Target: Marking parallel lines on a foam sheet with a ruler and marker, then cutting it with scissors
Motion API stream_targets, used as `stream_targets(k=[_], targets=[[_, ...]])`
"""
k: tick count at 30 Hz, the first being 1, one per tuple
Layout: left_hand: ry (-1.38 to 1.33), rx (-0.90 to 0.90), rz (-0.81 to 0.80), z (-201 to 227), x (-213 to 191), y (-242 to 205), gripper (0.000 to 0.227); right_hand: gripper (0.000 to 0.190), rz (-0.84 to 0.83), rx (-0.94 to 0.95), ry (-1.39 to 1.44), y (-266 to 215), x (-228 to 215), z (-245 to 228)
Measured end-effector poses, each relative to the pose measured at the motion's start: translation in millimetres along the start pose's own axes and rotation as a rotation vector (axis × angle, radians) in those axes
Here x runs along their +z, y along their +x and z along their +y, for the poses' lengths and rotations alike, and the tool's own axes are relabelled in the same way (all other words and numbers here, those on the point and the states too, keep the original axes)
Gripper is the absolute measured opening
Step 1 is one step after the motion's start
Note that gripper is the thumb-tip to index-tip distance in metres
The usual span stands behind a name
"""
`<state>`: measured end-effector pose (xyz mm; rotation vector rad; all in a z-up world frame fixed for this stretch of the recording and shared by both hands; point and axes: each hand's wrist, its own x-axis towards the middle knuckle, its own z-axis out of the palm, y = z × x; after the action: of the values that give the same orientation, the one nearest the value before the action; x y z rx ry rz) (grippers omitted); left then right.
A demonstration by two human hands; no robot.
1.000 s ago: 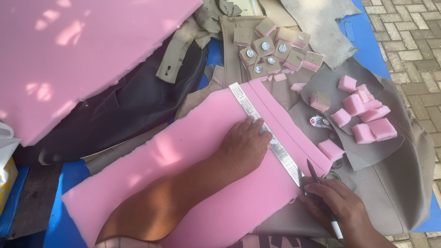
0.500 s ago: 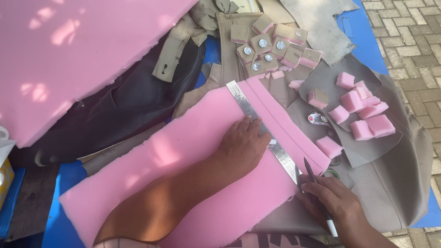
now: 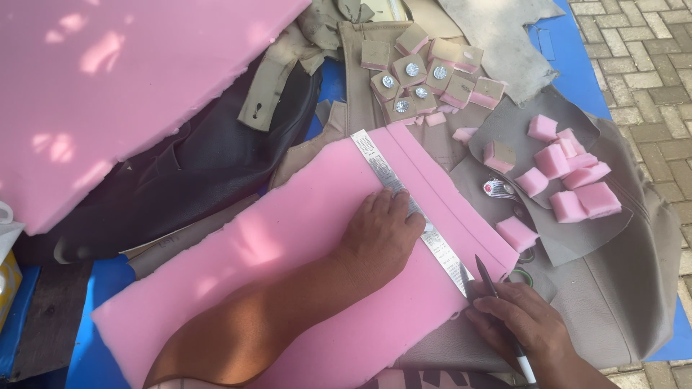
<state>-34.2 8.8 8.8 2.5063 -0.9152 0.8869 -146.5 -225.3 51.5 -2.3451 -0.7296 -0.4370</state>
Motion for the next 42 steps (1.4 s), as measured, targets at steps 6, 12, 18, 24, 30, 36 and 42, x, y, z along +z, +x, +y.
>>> stream_targets(k=[6,12,18,24,30,36,42], targets=[[0.0,-0.018,-0.013,-3.3,11.7,-3.7,0.021,0.024,-0.037,-0.013,-0.025,-0.9,-0.5,5.6],[0.017,-0.02,-0.053,-3.6,23.5,-9.6,0.02,0.019,-0.043,0.106,0.003,-5.5,-26.8,30.4],[-0.009,-0.047,-0.117,-5.3,28.6,-13.7,0.012,0.03,-0.08,0.376,0.284,76.5,-25.3,60.8],[-0.07,-0.036,-0.388,-9.5,9.7,-3.4,0.01,0.02,0.04,0.493,0.546,159.3,54.7,87.6],[-0.077,-0.024,-0.344,-9.5,9.3,-4.1,0.006,0.021,-0.019,0.453,0.512,196.2,106.8,116.2],[-0.076,-0.045,-0.342,-7.0,13.7,-5.4,0.006,0.021,-0.08,0.458,0.47,203.6,121.1,118.8],[-0.09,-0.019,-0.378,-7.7,1.2,-0.9,0.007,0.02,-0.099,0.451,0.451,203.4,123.3,117.7]])
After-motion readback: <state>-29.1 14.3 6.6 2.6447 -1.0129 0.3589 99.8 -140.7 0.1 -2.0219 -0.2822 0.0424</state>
